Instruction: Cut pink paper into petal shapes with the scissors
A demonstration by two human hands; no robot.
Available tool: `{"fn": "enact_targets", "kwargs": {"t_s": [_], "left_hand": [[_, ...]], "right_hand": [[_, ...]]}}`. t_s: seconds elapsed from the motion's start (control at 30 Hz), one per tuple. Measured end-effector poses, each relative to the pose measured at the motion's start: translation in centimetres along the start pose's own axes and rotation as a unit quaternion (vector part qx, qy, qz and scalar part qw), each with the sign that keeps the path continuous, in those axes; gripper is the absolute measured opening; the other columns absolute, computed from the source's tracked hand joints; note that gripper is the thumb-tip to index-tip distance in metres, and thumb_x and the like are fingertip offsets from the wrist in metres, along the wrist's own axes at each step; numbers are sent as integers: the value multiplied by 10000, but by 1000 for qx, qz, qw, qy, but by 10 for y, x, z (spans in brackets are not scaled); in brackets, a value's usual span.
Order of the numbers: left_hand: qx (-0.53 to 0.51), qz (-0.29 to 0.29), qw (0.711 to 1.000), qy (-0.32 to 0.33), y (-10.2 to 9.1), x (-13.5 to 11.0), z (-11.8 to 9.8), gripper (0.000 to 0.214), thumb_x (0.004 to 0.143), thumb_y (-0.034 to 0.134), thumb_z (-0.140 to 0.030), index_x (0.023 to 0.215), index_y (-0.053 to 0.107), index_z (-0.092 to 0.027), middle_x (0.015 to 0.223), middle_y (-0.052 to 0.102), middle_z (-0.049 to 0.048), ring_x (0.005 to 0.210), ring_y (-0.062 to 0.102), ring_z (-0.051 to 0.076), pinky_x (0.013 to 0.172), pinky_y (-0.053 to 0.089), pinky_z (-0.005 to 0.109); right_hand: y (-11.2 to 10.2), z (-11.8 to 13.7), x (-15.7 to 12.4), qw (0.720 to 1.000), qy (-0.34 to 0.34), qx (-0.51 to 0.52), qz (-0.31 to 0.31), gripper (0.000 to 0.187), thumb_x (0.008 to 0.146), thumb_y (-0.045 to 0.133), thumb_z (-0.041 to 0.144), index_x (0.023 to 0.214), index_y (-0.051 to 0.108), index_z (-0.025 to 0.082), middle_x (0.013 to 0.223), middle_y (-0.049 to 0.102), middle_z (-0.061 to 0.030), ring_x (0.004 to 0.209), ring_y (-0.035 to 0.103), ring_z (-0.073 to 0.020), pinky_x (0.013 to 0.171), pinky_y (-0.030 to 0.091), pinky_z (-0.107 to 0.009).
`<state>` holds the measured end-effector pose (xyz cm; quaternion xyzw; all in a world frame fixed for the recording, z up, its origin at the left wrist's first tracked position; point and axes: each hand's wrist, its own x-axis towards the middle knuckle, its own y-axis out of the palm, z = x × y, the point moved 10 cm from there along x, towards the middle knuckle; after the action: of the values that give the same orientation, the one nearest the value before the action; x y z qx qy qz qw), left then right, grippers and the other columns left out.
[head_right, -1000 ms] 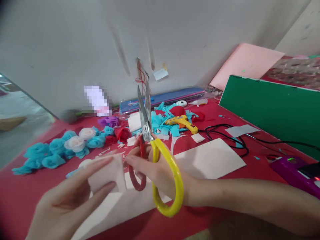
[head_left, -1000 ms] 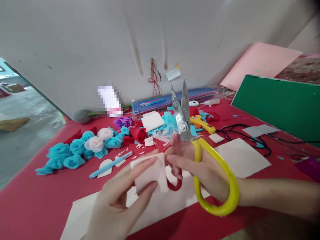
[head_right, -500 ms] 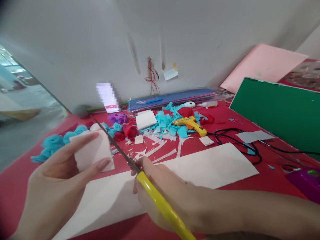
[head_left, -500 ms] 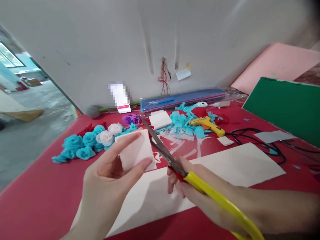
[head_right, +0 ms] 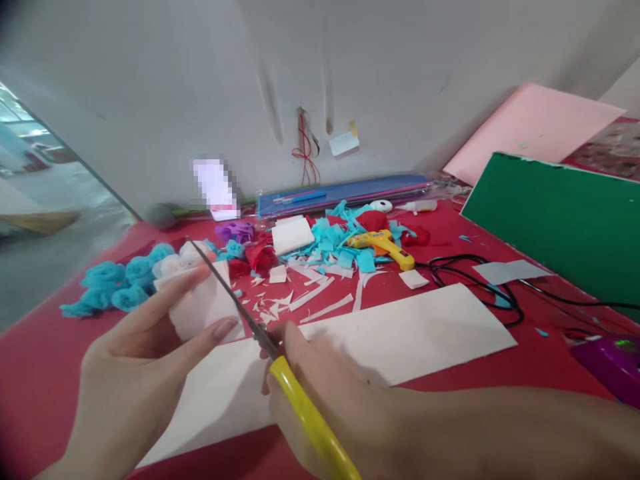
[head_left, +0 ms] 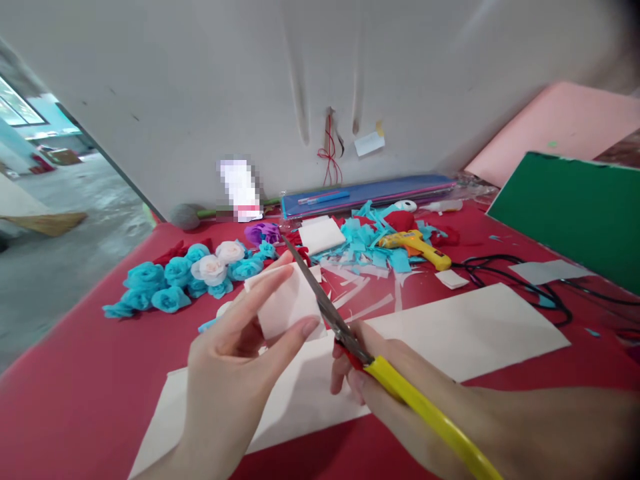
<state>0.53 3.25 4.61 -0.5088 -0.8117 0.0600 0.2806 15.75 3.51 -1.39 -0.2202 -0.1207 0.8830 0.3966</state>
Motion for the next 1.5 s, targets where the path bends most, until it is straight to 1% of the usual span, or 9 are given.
{"fn": "enact_targets", "kwargs": {"t_s": [0.1, 0.27, 0.47, 0.8, 1.03, 1.1, 1.33, 1.43, 1.5], "left_hand": [[6, 4, 1000, 1, 1, -1, 0, 460, 641, 724, -354, 1069, 582, -444, 1097, 635, -90, 418, 410, 58, 374, 399, 218], [-5, -1, 1000, -16, 0, -1, 3, 474, 650, 722, -342, 1083, 566, -456, 1197, 587, -97, 476, 482, 79, 383, 414, 222], [-37, -35, 998, -47, -5, 1, 1, 429, 598, 748, -352, 1003, 627, -430, 1167, 607, -123, 812, 627, 203, 390, 456, 222], [-48, -39, 997, -37, -5, 0, -3, 447, 587, 760, -321, 992, 622, -451, 1199, 574, -156, 1052, 558, 262, 322, 435, 202], [-72, -23, 997, -18, 0, 2, -5, 451, 626, 745, -254, 1009, 613, -450, 1236, 549, -154, 1240, 405, 214, 727, 562, 200], [-72, -19, 997, -12, 0, 3, -6, 460, 616, 751, -256, 1013, 614, -446, 1242, 546, -152, 1248, 394, 215, 734, 558, 198], [-62, -36, 997, 0, -4, 5, -15, 434, 628, 734, -230, 997, 625, -430, 1182, 572, -116, 1104, 495, 197, 511, 478, 171], [-43, -33, 998, -23, -4, 5, -11, 410, 622, 737, -279, 993, 626, -412, 1118, 581, -88, 731, 552, 126, 432, 407, 189], [-39, -35, 998, -33, -4, 6, -8, 342, 593, 751, -330, 920, 659, -373, 998, 595, -66, 505, 424, 69, 378, 344, 197]], "right_hand": [[3, -2, 3, 999, 49, -8, -14, 113, 818, 411, 182, 848, 519, 186, 820, 569, -44, 725, 505, -146, 684, 401, -272], [1, 5, 4, 998, 48, 22, -37, 176, 845, 362, 166, 796, 532, 172, 843, 582, -56, 739, 510, -137, 723, 393, -266], [1, -13, 5, 997, 57, 5, -49, 128, 845, 418, 268, 815, 521, 199, 733, 573, -34, 714, 518, -159, 680, 397, -288], [1, -6, 5, 996, -6, -67, -58, 108, 828, 412, 292, 806, 446, 191, 762, 574, -46, 672, 524, -158, 660, 399, -292], [4, -10, 7, 996, 13, -74, -43, 259, 872, 317, 411, 803, 429, 188, 652, 550, -33, 548, 487, -134, 575, 393, -278], [2, -6, 5, 996, 0, -79, -45, 259, 880, 322, 410, 817, 434, 185, 669, 539, -35, 553, 492, -128, 574, 392, -267], [-1, -4, 2, 997, 3, -63, -36, 234, 877, 366, 411, 855, 448, 193, 677, 532, -27, 531, 494, -116, 545, 390, -242], [0, -4, 2, 998, 10, -52, -32, 256, 884, 345, 432, 862, 439, 195, 659, 530, -24, 518, 494, -117, 523, 387, -238], [1, -5, 2, 999, 15, -42, -25, 269, 889, 327, 444, 866, 431, 196, 655, 532, -24, 507, 494, -116, 502, 380, -232]]}}
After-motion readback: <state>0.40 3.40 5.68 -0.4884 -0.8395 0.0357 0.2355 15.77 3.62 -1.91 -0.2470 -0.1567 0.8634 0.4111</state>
